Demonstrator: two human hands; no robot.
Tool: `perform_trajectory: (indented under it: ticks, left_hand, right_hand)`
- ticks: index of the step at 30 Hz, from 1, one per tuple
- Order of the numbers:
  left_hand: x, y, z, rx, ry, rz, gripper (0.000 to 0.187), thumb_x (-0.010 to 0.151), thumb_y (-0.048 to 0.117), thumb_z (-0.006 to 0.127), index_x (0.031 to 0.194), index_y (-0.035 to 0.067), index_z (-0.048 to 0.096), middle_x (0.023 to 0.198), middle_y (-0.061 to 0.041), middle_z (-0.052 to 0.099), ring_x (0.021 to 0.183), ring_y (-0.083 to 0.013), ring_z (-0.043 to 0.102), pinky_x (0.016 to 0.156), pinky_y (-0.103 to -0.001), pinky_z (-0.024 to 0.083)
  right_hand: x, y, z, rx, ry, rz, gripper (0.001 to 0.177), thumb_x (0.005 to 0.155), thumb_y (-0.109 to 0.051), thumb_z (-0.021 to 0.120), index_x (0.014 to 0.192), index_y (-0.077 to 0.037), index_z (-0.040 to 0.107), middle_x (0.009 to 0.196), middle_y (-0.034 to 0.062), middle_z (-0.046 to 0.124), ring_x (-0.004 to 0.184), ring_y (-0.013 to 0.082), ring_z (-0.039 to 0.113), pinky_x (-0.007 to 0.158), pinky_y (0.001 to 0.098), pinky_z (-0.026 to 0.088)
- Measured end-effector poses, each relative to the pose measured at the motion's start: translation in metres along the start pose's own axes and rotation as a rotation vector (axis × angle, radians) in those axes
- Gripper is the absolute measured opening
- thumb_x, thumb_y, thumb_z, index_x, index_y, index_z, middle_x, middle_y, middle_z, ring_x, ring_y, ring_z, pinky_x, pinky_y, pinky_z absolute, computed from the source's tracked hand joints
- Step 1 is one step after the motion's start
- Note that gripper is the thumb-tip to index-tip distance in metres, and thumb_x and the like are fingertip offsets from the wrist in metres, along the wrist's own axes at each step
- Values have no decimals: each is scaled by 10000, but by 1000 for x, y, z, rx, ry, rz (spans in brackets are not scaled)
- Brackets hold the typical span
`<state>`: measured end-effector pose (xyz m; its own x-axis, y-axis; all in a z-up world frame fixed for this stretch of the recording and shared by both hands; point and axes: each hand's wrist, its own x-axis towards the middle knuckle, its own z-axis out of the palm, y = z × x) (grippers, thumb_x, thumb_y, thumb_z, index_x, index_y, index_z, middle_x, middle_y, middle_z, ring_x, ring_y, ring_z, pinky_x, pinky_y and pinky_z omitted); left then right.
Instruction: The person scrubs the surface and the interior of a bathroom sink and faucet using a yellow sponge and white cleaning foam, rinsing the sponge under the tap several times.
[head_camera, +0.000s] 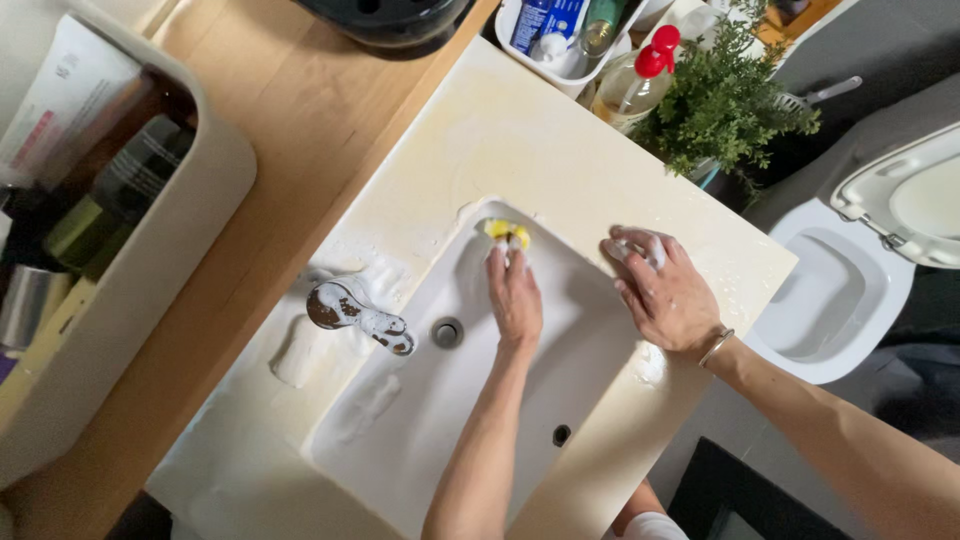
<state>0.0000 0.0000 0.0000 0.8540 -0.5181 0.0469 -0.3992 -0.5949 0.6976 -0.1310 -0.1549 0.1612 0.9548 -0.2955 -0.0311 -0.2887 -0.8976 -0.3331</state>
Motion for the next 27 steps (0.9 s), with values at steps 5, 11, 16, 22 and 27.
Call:
perform_trajectory:
  ticks: [5,11,16,22,27]
  left_hand:
    - [-18,-4,-23,211,31,-174,461,955,31,626,1407,-24,550,1396,-261,473,1325,-416,492,1103,-479,449]
    - [6,11,-5,90,94,-37,406,911,-11,591,1312,-70,576,1368,-287,458,1251,-411,515,1020,-470,477]
    - [-28,-26,-39,366,65,-163,408,910,-52,564,1316,-89,579,1312,-253,498,1279,-416,510,1048,-439,493]
    - [14,0,5,100,149,-46,408,875,60,661,1249,-92,599,1363,-315,465,1287,-440,473,1061,-495,445]
    - [-27,-35,-25,197,34,-343,378,874,53,652,1232,-56,597,1368,-296,467,1268,-445,475,1010,-509,433]
  right_hand:
    - [2,-10,-17,49,57,-45,467,934,-180,596,1382,-72,524,1451,129,492,1263,342,488,1119,436,420]
    - [5,-14,-23,62,63,-71,512,895,-141,608,1393,-56,522,1436,135,493,1244,354,484,1094,458,416]
    - [8,-16,-21,98,80,-107,498,890,-131,613,1373,-43,527,1439,155,489,1272,363,476,1111,463,407]
    - [8,-14,-22,78,105,-112,505,874,-139,613,1367,-56,543,1424,134,496,1263,361,482,1086,468,416]
    - [-5,-8,-19,55,78,-63,499,865,-150,621,1346,-47,539,1446,131,482,1252,363,483,1095,461,421]
